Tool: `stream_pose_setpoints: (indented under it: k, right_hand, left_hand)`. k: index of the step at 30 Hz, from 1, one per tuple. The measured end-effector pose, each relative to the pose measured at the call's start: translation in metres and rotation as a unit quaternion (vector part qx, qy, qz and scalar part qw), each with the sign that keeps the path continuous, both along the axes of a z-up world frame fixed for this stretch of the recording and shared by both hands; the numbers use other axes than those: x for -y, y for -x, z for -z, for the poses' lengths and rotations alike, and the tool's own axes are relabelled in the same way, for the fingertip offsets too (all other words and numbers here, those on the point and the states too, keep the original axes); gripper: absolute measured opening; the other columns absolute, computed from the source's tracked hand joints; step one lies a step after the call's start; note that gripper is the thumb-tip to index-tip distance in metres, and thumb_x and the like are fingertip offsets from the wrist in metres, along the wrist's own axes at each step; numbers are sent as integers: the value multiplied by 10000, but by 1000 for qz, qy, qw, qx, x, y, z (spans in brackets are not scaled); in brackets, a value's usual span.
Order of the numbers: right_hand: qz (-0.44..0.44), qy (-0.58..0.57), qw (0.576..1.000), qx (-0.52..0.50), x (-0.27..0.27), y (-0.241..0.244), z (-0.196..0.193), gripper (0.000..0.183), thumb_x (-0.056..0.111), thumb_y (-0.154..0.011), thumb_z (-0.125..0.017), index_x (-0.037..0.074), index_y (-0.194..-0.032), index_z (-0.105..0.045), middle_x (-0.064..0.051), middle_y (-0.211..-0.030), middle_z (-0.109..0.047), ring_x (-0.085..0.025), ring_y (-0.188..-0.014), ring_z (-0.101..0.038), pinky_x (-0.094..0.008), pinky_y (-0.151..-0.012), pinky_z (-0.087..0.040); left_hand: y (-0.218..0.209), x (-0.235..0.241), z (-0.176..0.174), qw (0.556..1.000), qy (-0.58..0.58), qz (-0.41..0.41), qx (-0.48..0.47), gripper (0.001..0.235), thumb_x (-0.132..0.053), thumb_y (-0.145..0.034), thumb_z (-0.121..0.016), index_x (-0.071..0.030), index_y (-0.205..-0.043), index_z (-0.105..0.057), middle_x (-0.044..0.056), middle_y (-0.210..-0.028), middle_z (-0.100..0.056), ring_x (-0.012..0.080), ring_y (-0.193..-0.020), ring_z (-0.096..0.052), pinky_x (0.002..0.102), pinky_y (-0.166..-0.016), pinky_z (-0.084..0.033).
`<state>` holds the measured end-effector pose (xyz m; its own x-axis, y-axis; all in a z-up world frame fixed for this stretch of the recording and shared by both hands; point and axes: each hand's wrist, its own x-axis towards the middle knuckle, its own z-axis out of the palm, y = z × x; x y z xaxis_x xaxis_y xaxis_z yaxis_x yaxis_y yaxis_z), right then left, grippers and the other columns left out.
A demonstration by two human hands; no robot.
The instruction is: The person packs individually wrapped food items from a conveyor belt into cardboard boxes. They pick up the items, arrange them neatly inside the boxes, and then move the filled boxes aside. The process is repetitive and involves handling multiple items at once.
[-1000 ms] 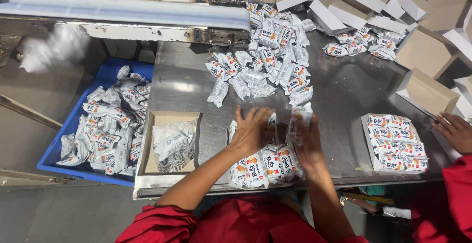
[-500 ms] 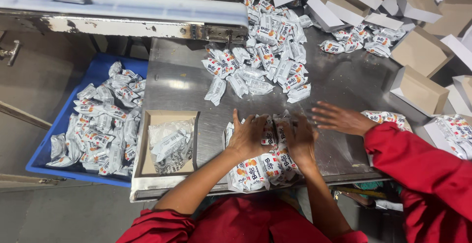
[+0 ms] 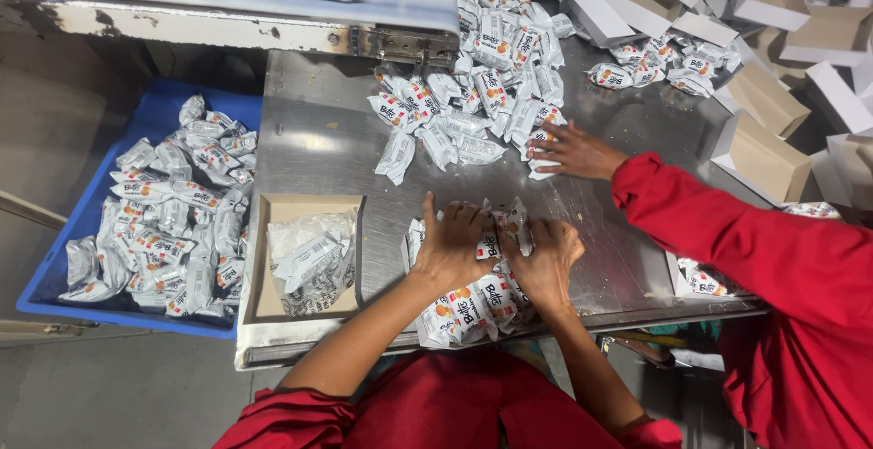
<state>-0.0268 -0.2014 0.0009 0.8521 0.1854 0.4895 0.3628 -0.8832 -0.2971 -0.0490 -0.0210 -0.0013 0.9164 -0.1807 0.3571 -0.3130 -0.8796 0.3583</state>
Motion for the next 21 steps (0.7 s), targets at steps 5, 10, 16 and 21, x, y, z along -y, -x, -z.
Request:
stream_pose_setpoints:
  k: [5, 10, 16, 21]
  right_hand:
    - [-95, -440, 869, -205, 15, -4, 8, 478, 319, -969, -601, 271, -1441, -534, 18, -998, -744, -159, -912, -695, -430, -887, -462]
    - [-81, -120, 979, -142, 19, -8, 5, 395, 298, -944, -595, 110, -1275, -699, -95, -1247, -655, -271, -1244, -490, -469, -1093, -325]
    - [-16, -115, 967, -225, 25, -23, -7, 440, 429, -834, -730, 124, -1150, -759, -76, -1313, -629, -279, -1329, -387, -438, -1129, -266]
    - [29, 23, 978, -204, 15, -26, 0, 522, 484, -849, -704, 141, -1242, -681, -83, -1357, -594, -277, -1388, -376, -534, -1154, -216]
  left_hand:
    - [2, -1, -10, 999, -4, 3, -53, 741, -517, -707, -765, -83, -1286, -609, 110, -1288, -592, 322, -1310, -481, 748, -1155, -144]
    - [0, -3, -10, 999, -6, 2, -53, 742, -487, -707, -785, -42, -1270, -598, 123, -1294, -589, 329, -1319, -477, 751, -1161, -122]
    - [0, -5, -7, 998, 17, 35, -55, 810, -508, -741, -793, 24, -1308, -568, 172, -1261, -587, 353, -1285, -492, 755, -1147, -118]
    - [5, -8, -12, 996, 24, 53, -64, 737, -490, -743, -790, -6, -1261, -592, 114, -1206, -617, 319, -1245, -532, 748, -1155, -137]
